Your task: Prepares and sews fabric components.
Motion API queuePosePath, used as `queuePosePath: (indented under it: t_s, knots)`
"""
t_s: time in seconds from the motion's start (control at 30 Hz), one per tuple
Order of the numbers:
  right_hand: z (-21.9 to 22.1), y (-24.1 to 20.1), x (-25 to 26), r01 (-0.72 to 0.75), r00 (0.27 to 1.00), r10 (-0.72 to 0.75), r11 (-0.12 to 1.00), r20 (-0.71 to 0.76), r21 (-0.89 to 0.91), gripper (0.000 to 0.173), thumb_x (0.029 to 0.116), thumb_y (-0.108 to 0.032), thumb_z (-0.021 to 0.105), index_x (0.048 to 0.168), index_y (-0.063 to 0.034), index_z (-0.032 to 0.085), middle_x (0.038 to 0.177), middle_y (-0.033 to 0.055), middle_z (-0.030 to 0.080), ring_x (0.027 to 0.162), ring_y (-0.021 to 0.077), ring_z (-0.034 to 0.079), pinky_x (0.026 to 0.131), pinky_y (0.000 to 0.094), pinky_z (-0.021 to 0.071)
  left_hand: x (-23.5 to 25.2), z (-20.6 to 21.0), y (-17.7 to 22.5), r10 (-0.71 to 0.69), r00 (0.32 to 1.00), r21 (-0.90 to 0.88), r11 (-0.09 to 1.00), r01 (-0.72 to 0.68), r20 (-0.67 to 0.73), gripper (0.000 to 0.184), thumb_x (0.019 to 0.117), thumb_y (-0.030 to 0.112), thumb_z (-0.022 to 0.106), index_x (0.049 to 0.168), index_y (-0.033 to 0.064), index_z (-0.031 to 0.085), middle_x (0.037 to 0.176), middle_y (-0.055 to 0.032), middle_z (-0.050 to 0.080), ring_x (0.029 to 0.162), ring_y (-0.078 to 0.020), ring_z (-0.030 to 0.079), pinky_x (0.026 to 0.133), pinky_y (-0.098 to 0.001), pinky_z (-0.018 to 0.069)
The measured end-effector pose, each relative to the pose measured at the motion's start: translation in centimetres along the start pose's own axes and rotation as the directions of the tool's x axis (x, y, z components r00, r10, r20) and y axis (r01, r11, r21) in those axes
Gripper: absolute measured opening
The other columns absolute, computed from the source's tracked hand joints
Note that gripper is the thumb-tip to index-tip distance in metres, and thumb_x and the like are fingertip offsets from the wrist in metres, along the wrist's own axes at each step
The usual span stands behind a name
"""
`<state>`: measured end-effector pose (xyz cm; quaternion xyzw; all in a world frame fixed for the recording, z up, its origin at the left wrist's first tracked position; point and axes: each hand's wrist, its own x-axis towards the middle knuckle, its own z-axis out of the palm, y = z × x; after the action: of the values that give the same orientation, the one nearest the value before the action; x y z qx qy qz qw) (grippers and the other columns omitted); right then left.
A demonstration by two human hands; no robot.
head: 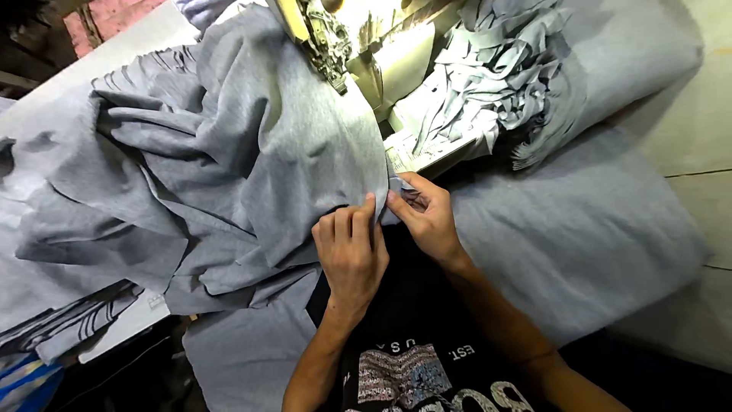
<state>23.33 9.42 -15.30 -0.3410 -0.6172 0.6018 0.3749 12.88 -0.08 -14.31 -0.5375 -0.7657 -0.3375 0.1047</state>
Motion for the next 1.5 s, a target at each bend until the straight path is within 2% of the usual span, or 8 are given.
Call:
queuePosePath:
  t_s: [0.37,0.63,0.93,1.03,1.13,1.27,1.43,1.5]
  knots:
    - [0.1,0.0,-0.2,0.031,0.999,-0.034,0.996,-0.036,-0.078,0.006,0.1005,-0.008,0.06,0.098,-0.0054,0.065,0.071,-0.0023,0.061,0.059,0.0024,0.056,0.053,0.017,0.048,0.2,0.2,0.9,0.091,0.995,-0.017,0.996,-0.091,0.031,0.023,0.0928,0.011,0.068,0.113,0.0046,0.077,0.09,-0.0094,0.069,0.084,-0.0231,0.064,0.073,-0.032,0.0525]
    - [0.7,-0.2,1.7,0.144,0.988,-0.148,0.985,-0.044,-0.094,0.013,0.1007,-0.006,0.061,0.111,-0.0023,0.067,0.086,0.0003,0.07,0.071,0.0023,0.065,0.064,0.018,0.0562,4.6,0.7,1.0,0.055,0.998,-0.015,0.998,-0.056,-0.013,0.028,0.0947,0.015,0.068,0.119,0.0034,0.075,0.094,-0.0095,0.069,0.087,-0.0223,0.065,0.073,-0.0319,0.0541]
    - [0.8,0.8,2.1,0.141,0.988,-0.148,0.975,-0.032,-0.172,0.011,0.0993,-0.014,0.065,0.107,-0.0066,0.069,0.079,-0.0018,0.065,0.064,0.0043,0.058,0.056,0.0194,0.0494,4.1,-1.0,-2.9,0.073,0.995,-0.438,0.898,-0.035,0.07,0.027,0.0996,0.011,0.064,0.125,0.0062,0.071,0.114,-0.007,0.069,0.105,-0.015,0.066,0.09,-0.0324,0.0578]
    - [0.4,1.2,1.6,0.159,0.987,-0.16,0.924,0.025,-0.348,0.016,0.099,-0.025,0.067,0.097,-0.009,0.07,0.077,-0.0029,0.062,0.066,0.0035,0.057,0.06,0.0207,0.0489,1.2,-3.1,-7.1,-0.053,0.998,-0.157,0.986,0.048,-0.031,0.042,0.0955,0.027,0.071,0.133,0.0101,0.063,0.127,-0.0113,0.065,0.121,-0.0249,0.058,0.105,-0.0431,0.047]
    - [0.0,1.2,1.3,0.215,0.975,-0.218,0.861,0.047,-0.46,0.019,0.0985,-0.028,0.067,0.093,-0.0099,0.072,0.078,-0.0021,0.065,0.073,0.0061,0.061,0.068,0.0255,0.0523,-1.2,-5.6,-13.4,-0.188,0.981,0.13,0.975,0.181,0.045,0.072,0.0915,0.045,0.071,0.144,0.0005,0.051,0.136,-0.0301,0.054,0.127,-0.0486,0.049,0.106,-0.0638,0.0356]
    - [0.1,0.4,1.7,0.308,0.951,-0.293,0.903,0.095,-0.3,0.013,0.0967,-0.018,0.068,0.096,-0.0063,0.072,0.079,-0.0021,0.067,0.072,0.0046,0.061,0.069,0.0246,0.0512,-1.2,-9.5,-19.4,-0.101,0.994,0.153,0.984,0.093,0.044,0.029,0.1001,0.022,0.063,0.106,-0.0065,0.068,0.101,-0.0255,0.068,0.095,-0.038,0.066,0.085,-0.0514,0.0534]
    - [0.6,-0.4,2.7,0.315,0.925,-0.323,0.946,0.199,0.071,0.01,0.0974,-0.011,0.066,0.102,-0.0023,0.066,0.075,-0.0021,0.066,0.062,0.0014,0.061,0.056,0.0184,0.0539,5.2,-17.5,-25.7,-0.039,0.994,0.163,0.985,0.056,-0.104,0.031,0.1042,0.022,0.06,0.119,-0.0054,0.063,0.112,-0.0228,0.064,0.103,-0.0265,0.064,0.091,-0.0386,0.0526]
    - [1.1,-0.1,3.0,0.252,0.926,-0.279,0.959,0.253,0.131,0.014,0.0982,-0.015,0.066,0.106,-0.0039,0.063,0.069,-0.0034,0.064,0.055,0.001,0.058,0.05,0.0174,0.0504,9.1,-18.5,-25.9,-0.032,0.999,0.285,0.958,0.04,-0.035,0.033,0.1072,0.024,0.055,0.12,-0.0039,0.064,0.114,-0.0259,0.065,0.107,-0.0346,0.065,0.096,-0.0472,0.0514]
